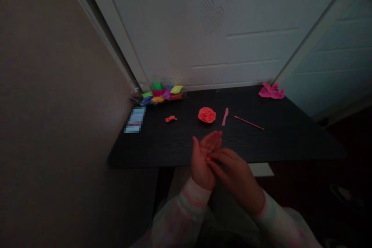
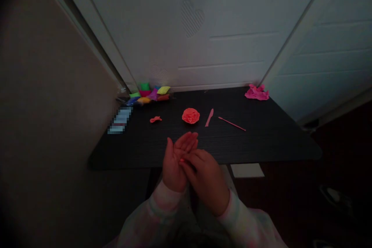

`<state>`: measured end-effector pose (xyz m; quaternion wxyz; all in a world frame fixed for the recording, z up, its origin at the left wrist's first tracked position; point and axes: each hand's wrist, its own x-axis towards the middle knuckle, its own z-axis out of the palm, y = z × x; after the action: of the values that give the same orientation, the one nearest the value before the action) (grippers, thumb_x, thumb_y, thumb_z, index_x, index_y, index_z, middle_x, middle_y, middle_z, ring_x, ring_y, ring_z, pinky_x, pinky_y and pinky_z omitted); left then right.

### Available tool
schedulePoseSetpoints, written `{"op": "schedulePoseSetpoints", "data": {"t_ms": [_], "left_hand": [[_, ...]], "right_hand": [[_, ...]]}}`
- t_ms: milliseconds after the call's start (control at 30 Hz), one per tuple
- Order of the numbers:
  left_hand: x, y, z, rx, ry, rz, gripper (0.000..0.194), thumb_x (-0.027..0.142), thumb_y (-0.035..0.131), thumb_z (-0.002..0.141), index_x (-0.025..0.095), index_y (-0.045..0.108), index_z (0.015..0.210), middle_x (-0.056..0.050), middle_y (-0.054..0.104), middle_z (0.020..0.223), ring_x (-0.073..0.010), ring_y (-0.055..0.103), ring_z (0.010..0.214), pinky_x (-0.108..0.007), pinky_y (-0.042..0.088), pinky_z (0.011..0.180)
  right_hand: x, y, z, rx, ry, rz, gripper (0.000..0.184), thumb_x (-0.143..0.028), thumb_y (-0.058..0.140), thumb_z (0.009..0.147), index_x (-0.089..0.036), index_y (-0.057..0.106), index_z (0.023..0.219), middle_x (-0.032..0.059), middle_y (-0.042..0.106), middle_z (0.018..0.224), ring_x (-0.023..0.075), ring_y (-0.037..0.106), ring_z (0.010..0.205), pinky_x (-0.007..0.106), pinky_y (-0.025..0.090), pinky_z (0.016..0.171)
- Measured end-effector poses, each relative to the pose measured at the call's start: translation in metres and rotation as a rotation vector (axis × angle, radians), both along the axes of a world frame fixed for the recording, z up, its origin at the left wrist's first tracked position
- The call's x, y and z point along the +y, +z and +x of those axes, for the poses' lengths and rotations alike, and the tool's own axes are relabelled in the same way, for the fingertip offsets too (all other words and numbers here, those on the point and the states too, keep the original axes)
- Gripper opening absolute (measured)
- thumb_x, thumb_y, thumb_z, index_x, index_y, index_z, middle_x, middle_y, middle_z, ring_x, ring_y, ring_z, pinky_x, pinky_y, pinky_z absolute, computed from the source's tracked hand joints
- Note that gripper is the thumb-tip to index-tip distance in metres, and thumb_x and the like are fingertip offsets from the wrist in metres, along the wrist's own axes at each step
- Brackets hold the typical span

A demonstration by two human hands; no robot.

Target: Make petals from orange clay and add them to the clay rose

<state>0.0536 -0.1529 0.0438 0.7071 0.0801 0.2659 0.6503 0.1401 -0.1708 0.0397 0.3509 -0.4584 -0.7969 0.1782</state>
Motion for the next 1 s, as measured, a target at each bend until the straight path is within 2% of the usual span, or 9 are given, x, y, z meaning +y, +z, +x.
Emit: {"op": "schedulePoseSetpoints", "data": {"t_ms": [133,267,433,533,833,1000], "left_hand": [[0.006,0.002,-0.006,0.084,0.03,-0.013,0.05,0.047,0.027,0.087,0.014,0.066,0.091,-0.009,0.067,0.095,-0.0167,0.058,0.098,-0.029,0.038,0.092],[0.005,0.0,-0.016,0.29,0.031,-0.002,0.025,0.035,0.052,0.078,0.015,0.067,0.081,-0.005,0.067,0.085,-0.0149,0.059,0.086,-0.025,0.043,0.078],[0.003,-0.003,-0.028,0.49,-0.123,0.035,0.014,0.027,0.062,0.071,0.014,0.068,0.074,-0.004,0.067,0.076,-0.0137,0.057,0.076,-0.025,0.043,0.076],[0.007,-0.006,-0.03,0.566,-0.185,0.016,0.012,0.023,0.064,0.069,0.015,0.069,0.076,-0.004,0.068,0.08,-0.0144,0.058,0.079,-0.025,0.042,0.078],[0.018,-0.017,-0.029,0.535,-0.271,-0.057,0.011,0.021,0.066,0.067,0.017,0.07,0.077,0.0,0.067,0.072,-0.0108,0.056,0.073,-0.023,0.04,0.073],[0.024,-0.013,-0.027,0.323,-0.269,-0.087,0.009,0.022,0.067,0.065,0.013,0.068,0.063,0.001,0.064,0.064,-0.008,0.053,0.066,-0.02,0.04,0.069]], "right_hand": [[0.008,0.003,0.0,0.071,0.029,0.039,0.01,-0.02,0.052,0.081,-0.019,0.06,0.088,0.0047,0.062,0.087,0.0171,0.056,0.083,0.033,0.049,0.073],[0.019,0.007,0.007,0.099,0.034,0.121,0.016,-0.019,0.053,0.081,-0.019,0.058,0.097,0.0056,0.061,0.094,0.0167,0.054,0.09,0.033,0.048,0.078],[0.029,0.008,0.012,0.123,0.018,0.181,0.02,-0.018,0.05,0.082,-0.021,0.058,0.1,0.0054,0.061,0.097,0.017,0.055,0.091,0.034,0.049,0.078],[0.034,0.003,0.012,0.139,0.034,0.191,0.022,-0.017,0.049,0.082,-0.022,0.057,0.102,0.0054,0.062,0.096,0.0172,0.056,0.091,0.035,0.05,0.077],[0.046,-0.009,0.015,0.114,0.055,0.163,0.023,-0.012,0.051,0.08,-0.019,0.055,0.102,0.0067,0.06,0.098,0.0173,0.054,0.092,0.035,0.049,0.078],[0.05,-0.01,0.015,0.138,0.047,0.148,0.019,-0.014,0.052,0.08,-0.019,0.057,0.098,0.0059,0.062,0.093,0.0167,0.056,0.089,0.033,0.05,0.075]]}}
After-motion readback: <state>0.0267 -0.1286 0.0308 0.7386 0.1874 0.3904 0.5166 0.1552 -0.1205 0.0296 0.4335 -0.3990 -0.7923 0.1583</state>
